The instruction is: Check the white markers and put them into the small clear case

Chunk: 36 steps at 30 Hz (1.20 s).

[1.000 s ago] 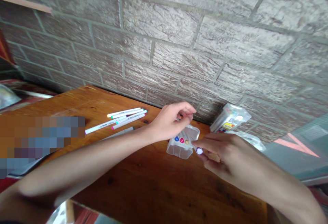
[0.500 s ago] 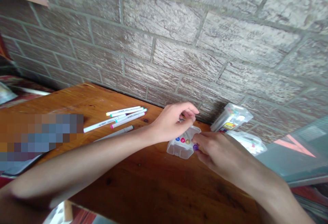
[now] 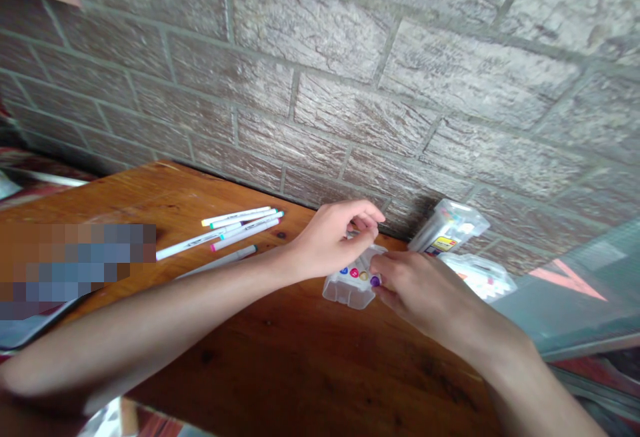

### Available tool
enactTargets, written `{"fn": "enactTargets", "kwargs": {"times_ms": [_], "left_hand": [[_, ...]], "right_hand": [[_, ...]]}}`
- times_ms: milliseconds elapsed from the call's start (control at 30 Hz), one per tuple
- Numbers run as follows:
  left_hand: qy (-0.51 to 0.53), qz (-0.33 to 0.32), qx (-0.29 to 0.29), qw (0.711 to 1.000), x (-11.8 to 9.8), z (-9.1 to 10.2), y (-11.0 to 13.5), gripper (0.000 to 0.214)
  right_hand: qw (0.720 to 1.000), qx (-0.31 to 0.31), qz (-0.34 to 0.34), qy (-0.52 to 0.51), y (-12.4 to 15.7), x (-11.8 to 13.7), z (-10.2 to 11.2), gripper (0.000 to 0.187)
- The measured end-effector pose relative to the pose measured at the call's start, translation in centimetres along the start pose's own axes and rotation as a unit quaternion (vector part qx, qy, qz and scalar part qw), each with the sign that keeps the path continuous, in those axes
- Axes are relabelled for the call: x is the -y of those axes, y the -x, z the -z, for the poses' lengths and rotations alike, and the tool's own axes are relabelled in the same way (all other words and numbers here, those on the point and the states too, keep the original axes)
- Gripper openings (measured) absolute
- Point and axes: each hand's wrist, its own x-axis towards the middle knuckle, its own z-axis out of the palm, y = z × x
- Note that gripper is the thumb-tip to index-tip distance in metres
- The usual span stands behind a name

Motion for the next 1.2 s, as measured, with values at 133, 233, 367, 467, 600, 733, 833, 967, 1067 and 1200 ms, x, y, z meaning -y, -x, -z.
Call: {"fn": "enactTargets", "kwargs": {"times_ms": [133,233,367,467,600,733,833,967,1067,1200], "left_hand": [[0.007,0.002,0.002,1.0,-0.1,0.0,0.0,0.018],[0.009,0.004,0.002,1.0,-0.1,-0.1,0.0,0.016],[0.009,0.003,0.004,1.0,0.0,-0.1,0.0,0.016],[0.004,0.003,0.003,1.0,0.0,-0.1,0.0,0.016],[-0.002,0.006,0.005,1.0,0.1,0.0,-0.1,0.016],[-0.007,0.009,0.002,1.0,0.2,0.0,-0.2,0.015],[-0.014,0.006,-0.002,1.0,0.5,0.4,-0.4,0.014],[-0.04,0.021,0.005,0.999,0.4,2.1,-1.3,0.012],[-0.064,0.042,0.041,0.996,-0.1,4.3,-2.3,0.017],[-0.118,0.074,0.07,0.988,-0.6,7.4,-2.5,0.019]], "right_hand": [[1.0,0.008,-0.014,0.005,-0.2,0.0,0.0,0.015],[1.0,0.008,-0.019,0.008,-0.3,0.1,0.1,0.018],[1.0,0.008,-0.015,0.001,-0.1,0.1,0.3,0.02],[1.0,0.001,-0.012,-0.009,0.2,-0.1,0.4,0.019],[0.997,-0.024,0.014,-0.071,1.1,-0.8,0.6,0.016],[0.99,-0.055,0.045,-0.119,2.2,-1.4,1.2,0.016],[0.986,-0.086,0.051,-0.131,2.7,-1.7,1.7,0.014],[0.979,-0.155,0.05,-0.121,3.0,-2.0,2.0,0.012],[0.973,-0.192,0.053,-0.118,2.8,-2.4,1.9,0.016],[0.966,-0.222,0.057,-0.123,2.3,-3.0,1.7,0.022]]}}
